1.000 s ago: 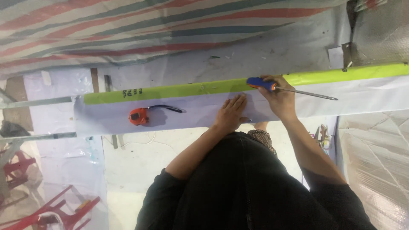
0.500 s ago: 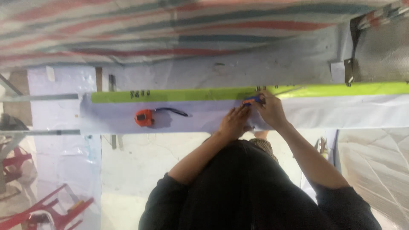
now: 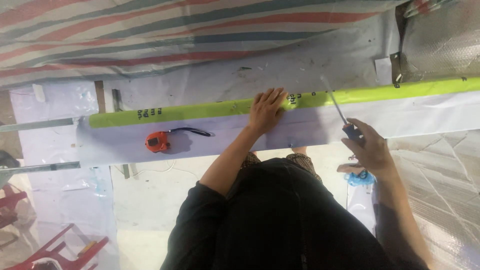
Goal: Poking holes into a banner using a screwdriver and a tape measure for alignment
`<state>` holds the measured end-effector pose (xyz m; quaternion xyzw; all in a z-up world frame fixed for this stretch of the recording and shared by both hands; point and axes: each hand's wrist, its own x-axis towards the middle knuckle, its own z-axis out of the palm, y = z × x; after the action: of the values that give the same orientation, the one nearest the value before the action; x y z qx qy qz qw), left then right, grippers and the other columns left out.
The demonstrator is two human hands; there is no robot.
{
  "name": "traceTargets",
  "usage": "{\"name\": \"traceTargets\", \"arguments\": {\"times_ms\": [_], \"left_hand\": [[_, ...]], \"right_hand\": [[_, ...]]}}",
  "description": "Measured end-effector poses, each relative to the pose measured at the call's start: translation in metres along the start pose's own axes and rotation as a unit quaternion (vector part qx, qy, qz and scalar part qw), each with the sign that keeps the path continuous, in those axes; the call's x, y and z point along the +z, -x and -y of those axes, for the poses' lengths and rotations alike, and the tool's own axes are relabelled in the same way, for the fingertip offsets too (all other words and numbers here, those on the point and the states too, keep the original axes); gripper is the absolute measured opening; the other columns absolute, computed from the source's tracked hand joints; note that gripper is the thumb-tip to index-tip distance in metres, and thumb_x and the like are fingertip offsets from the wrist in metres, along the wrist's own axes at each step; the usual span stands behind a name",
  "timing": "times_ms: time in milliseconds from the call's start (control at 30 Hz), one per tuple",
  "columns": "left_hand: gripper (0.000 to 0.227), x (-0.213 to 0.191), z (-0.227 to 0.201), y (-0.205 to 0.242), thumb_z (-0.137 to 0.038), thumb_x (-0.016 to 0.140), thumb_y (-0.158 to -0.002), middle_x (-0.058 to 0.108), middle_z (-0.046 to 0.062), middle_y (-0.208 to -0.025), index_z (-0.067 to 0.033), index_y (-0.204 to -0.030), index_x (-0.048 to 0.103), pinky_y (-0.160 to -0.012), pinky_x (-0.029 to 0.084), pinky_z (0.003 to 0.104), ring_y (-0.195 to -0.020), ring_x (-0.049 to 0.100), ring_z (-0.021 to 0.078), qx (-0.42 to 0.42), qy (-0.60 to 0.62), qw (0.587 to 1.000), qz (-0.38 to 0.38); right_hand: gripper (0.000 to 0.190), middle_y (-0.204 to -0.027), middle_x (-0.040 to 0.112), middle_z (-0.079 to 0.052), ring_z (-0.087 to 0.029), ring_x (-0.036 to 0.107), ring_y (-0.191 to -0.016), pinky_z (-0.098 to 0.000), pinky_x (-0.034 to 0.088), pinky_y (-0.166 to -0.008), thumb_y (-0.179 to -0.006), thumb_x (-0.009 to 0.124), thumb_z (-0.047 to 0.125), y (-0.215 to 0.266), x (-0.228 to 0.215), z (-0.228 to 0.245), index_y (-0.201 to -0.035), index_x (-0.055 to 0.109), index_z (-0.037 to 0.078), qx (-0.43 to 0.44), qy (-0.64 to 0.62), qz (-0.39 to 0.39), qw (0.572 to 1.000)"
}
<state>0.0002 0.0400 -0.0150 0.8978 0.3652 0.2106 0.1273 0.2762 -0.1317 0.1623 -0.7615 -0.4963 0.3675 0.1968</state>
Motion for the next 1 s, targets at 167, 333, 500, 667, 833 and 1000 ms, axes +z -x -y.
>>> {"name": "traceTargets", "arguments": {"times_ms": [167, 333, 500, 667, 833, 1000], "left_hand": [[0.075, -0.01, -0.002, 0.005, -0.025, 0.074, -0.09, 0.043, 0.003, -0.163, -0.0221, -0.157, 0.041, -0.115, 0.039, 0.049, -0.149, 0.043, 0.0302, 0.003, -0.008, 0.998, 0.065], [0.072, -0.011, 0.0, 0.002, -0.03, 0.079, -0.089, 0.037, -0.001, -0.166, -0.0267, -0.154, 0.048, -0.114, 0.04, 0.051, -0.152, 0.038, 0.029, 0.014, -0.016, 0.997, 0.072], [0.071, -0.012, 0.001, 0.002, -0.032, 0.076, -0.088, 0.037, -0.002, -0.166, -0.03, -0.154, 0.049, -0.113, 0.039, 0.052, -0.152, 0.038, 0.0299, 0.01, -0.023, 0.996, 0.091], [0.07, -0.013, 0.002, 0.001, -0.031, 0.076, -0.093, 0.034, 0.0, -0.167, -0.0281, -0.156, 0.045, -0.117, 0.035, 0.052, -0.154, 0.032, 0.0308, 0.002, -0.003, 0.992, 0.124], [0.072, -0.006, 0.004, 0.003, -0.033, 0.074, -0.095, 0.029, -0.002, -0.169, -0.0311, -0.159, 0.041, -0.119, 0.033, 0.053, -0.156, 0.028, 0.0295, 0.003, -0.018, 0.991, 0.132], [0.074, -0.006, 0.004, 0.002, -0.03, 0.078, -0.091, 0.03, -0.001, -0.169, -0.0289, -0.157, 0.044, -0.118, 0.034, 0.054, -0.155, 0.03, 0.0306, 0.003, -0.018, 0.99, 0.14]], "right_hand": [[0.045, -0.125, 0.072, -0.005, -0.02, 0.072, -0.112, -0.0367, 0.055, -0.095, -0.087, 0.072, 0.014, 0.025, -0.025, 0.05, -0.132, 0.063, 0.016, 0.02, 0.079, 0.02, 0.996], [0.03, -0.108, 0.078, 0.003, -0.016, 0.075, -0.094, -0.0349, 0.057, -0.076, -0.09, 0.081, 0.017, 0.014, -0.021, 0.048, -0.119, 0.076, 0.018, -0.146, 0.192, -0.094, 0.966], [0.021, -0.107, 0.077, 0.002, -0.023, 0.074, -0.086, -0.0402, 0.057, -0.065, -0.093, 0.082, 0.027, -0.005, -0.015, 0.043, -0.114, 0.079, 0.023, -0.185, 0.274, -0.139, 0.933], [0.02, -0.104, 0.077, 0.004, -0.019, 0.073, -0.087, -0.0379, 0.057, -0.062, -0.09, 0.084, 0.023, -0.016, -0.007, 0.042, -0.11, 0.078, 0.022, -0.217, 0.286, -0.131, 0.924], [0.019, -0.099, 0.075, 0.004, -0.022, 0.072, -0.079, -0.0397, 0.056, -0.057, -0.09, 0.084, 0.026, -0.023, -0.007, 0.046, -0.107, 0.078, 0.02, -0.215, 0.312, -0.12, 0.917], [0.038, -0.098, 0.076, -0.004, -0.035, 0.075, -0.073, -0.0512, 0.062, -0.062, -0.105, 0.06, 0.051, -0.043, -0.021, 0.092, -0.112, 0.075, 0.018, -0.109, 0.385, 0.002, 0.917]]}}
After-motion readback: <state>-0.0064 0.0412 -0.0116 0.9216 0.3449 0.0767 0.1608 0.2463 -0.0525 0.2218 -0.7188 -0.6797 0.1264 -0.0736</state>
